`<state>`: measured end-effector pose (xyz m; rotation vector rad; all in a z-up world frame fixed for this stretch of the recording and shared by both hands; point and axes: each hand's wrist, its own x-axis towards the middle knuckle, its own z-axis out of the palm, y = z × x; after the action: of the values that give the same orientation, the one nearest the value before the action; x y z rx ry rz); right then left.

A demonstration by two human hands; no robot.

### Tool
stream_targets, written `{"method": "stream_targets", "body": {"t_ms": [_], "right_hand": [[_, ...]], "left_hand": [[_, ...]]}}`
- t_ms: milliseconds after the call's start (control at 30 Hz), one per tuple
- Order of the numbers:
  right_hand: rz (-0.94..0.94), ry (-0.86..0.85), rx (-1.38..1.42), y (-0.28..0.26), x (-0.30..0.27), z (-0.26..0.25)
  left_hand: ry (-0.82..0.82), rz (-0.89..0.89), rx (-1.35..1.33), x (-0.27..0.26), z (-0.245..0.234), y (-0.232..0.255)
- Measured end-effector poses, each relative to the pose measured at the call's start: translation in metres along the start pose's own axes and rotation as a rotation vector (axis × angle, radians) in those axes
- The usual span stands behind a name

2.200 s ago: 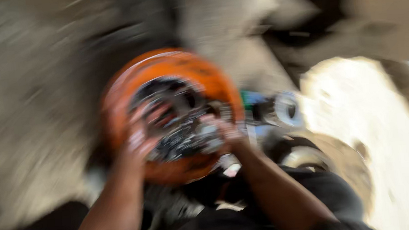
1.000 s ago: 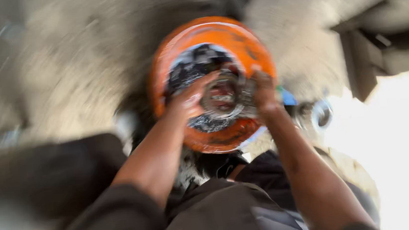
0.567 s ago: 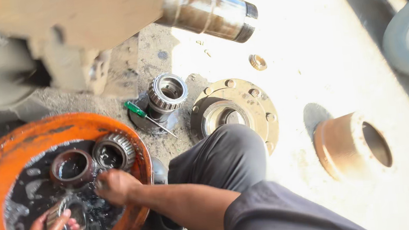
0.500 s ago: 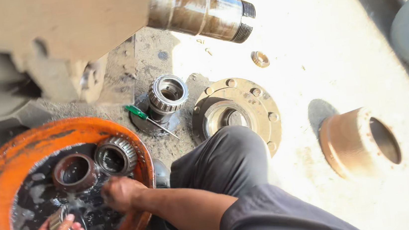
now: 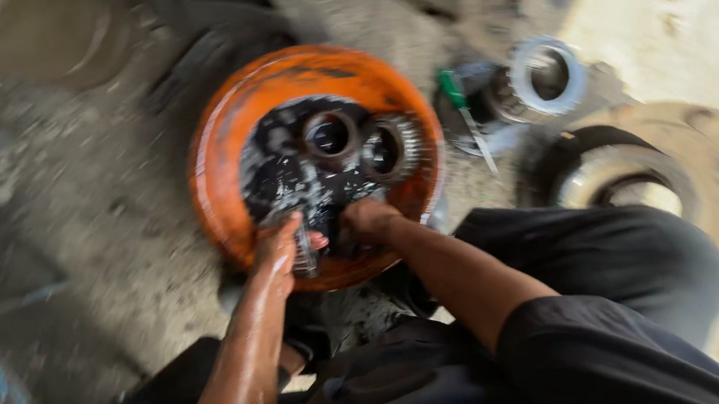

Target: The person sits on the ground and cleans several metal mechanical parts, including bearings and gears, by hand in an orange bucket filled with dark liquid. The person repeatedly dips, scrubs, and rinses the parts, then places them on a metal plate nearby.

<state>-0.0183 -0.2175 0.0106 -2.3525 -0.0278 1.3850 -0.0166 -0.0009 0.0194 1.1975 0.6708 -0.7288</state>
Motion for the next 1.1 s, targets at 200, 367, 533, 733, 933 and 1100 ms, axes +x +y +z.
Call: {"method": "stream_targets", "body": {"t_ms": [200,367,533,733,933,1100], "right_hand": [[-0.168,0.370,-0.261,-0.022,-0.008,-0.005],[-0.041,0.205,-0.288,-0.014,0.007,0.008],[0.007,0.284,-0.325,0.008,0.030,0.010],[-0.135,0.175,0.083,0.034,0.059,0.038],[-0.039,-0.149,1.463,0.027,0.025,-0.007],[-0.328,-0.166,1.354,-0.034,-0.046,-0.077]], "left_hand": [[-0.190,0.145,-0.089,-0.032,-0.005,0.013],[0.024,0.046,-0.220,-0.023,0.005,0.023],[0.117,0.090,-0.029,-0.017,0.010,0.036],[0.152,0.101,-0.086,-0.001,-0.003,0.017],[0.096,0.214,-0.146,0.030,-0.025,-0.006],[0.090,0.199,-0.051,0.039,-0.022,-0.013]]}}
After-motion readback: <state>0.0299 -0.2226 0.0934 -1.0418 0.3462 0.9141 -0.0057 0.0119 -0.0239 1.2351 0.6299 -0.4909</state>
